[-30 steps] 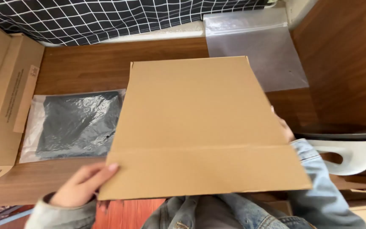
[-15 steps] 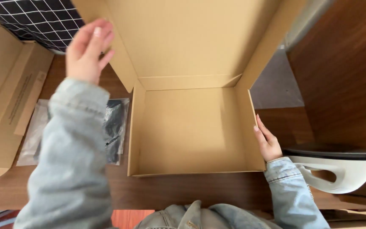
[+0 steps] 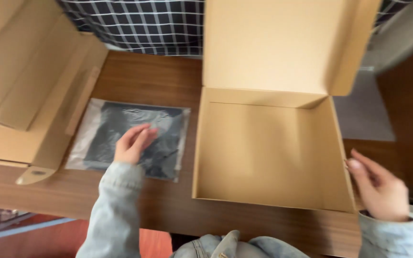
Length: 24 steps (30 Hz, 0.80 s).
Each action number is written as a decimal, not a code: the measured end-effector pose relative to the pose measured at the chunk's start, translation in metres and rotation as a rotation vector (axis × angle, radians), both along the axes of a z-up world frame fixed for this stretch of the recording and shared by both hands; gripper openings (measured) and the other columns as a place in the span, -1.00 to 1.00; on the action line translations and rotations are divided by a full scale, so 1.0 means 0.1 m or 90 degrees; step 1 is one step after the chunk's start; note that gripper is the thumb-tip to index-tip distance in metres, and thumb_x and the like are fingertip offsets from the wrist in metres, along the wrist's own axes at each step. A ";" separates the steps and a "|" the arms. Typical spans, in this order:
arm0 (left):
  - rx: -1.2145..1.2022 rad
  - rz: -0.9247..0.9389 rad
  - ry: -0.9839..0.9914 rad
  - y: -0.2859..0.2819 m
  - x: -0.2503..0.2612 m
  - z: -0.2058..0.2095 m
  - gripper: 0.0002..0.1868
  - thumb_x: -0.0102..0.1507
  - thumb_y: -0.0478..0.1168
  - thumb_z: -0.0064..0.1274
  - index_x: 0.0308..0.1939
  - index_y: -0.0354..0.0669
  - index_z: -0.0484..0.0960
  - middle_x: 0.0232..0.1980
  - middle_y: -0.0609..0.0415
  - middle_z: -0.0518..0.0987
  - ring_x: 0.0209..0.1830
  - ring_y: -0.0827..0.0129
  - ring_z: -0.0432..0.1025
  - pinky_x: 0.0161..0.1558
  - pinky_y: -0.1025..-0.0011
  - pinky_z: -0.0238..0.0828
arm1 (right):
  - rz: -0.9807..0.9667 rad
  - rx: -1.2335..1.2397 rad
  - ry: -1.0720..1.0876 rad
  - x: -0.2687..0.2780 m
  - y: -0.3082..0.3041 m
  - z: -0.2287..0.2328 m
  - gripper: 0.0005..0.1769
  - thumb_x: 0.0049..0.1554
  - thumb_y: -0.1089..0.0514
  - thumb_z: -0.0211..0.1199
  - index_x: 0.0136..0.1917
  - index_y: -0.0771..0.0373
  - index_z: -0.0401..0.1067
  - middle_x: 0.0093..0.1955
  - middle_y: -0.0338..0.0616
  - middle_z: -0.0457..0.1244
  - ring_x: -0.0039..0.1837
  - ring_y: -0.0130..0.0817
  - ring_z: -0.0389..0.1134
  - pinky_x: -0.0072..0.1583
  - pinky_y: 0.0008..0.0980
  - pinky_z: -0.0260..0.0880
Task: The person packs a folded t-shirt into a plastic sleeve and then into a shipping box, followed by retrieving a blue t-shirt from a clothing rack and ironing it on the table.
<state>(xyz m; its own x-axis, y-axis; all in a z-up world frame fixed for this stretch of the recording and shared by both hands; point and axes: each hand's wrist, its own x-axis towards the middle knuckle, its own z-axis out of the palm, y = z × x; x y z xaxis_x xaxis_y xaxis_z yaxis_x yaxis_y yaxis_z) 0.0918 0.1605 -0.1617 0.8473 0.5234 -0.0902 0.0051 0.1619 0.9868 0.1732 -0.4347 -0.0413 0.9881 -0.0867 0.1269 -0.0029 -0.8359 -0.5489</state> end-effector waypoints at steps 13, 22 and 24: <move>0.702 0.213 0.080 2.61 -1.32 -1.49 -0.66 0.32 -0.13 0.13 0.14 -0.10 0.74 0.17 -0.09 0.68 0.26 -0.01 0.50 0.37 0.12 0.38 | 0.445 0.539 0.435 -1.44 4.41 -1.14 -0.38 0.30 0.09 0.17 0.61 0.12 0.32 0.35 -0.15 0.41 0.27 -0.41 0.52 0.27 -0.39 0.59; 0.700 0.073 0.427 2.75 -0.76 -1.56 -0.48 0.42 0.08 -0.04 0.41 0.02 0.54 0.20 -0.14 0.57 0.20 -0.18 0.53 0.13 -0.07 0.62 | 0.005 0.181 -0.026 -0.88 4.68 -2.04 -0.04 0.12 0.00 0.52 0.70 0.06 0.20 0.51 0.33 0.15 0.47 0.27 0.30 0.45 0.21 0.34; 0.728 0.034 0.499 2.76 -0.58 -1.53 -0.46 0.43 0.19 -0.08 0.33 -0.03 0.56 0.22 -0.16 0.54 0.17 -0.23 0.55 0.04 -0.06 0.67 | -0.048 0.268 0.072 -0.59 4.68 -2.28 -0.08 0.25 -0.03 0.43 0.72 0.20 0.08 0.40 0.29 0.27 0.31 0.13 0.42 0.30 0.09 0.48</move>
<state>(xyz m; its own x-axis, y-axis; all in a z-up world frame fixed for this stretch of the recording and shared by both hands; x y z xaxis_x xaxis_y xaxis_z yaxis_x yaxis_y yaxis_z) 0.0335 0.4365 -0.3147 0.7519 0.6585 -0.0315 0.6333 -0.7082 0.3121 0.1140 0.0332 -0.2691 0.9827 -0.1803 -0.0436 -0.1351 -0.5350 -0.8340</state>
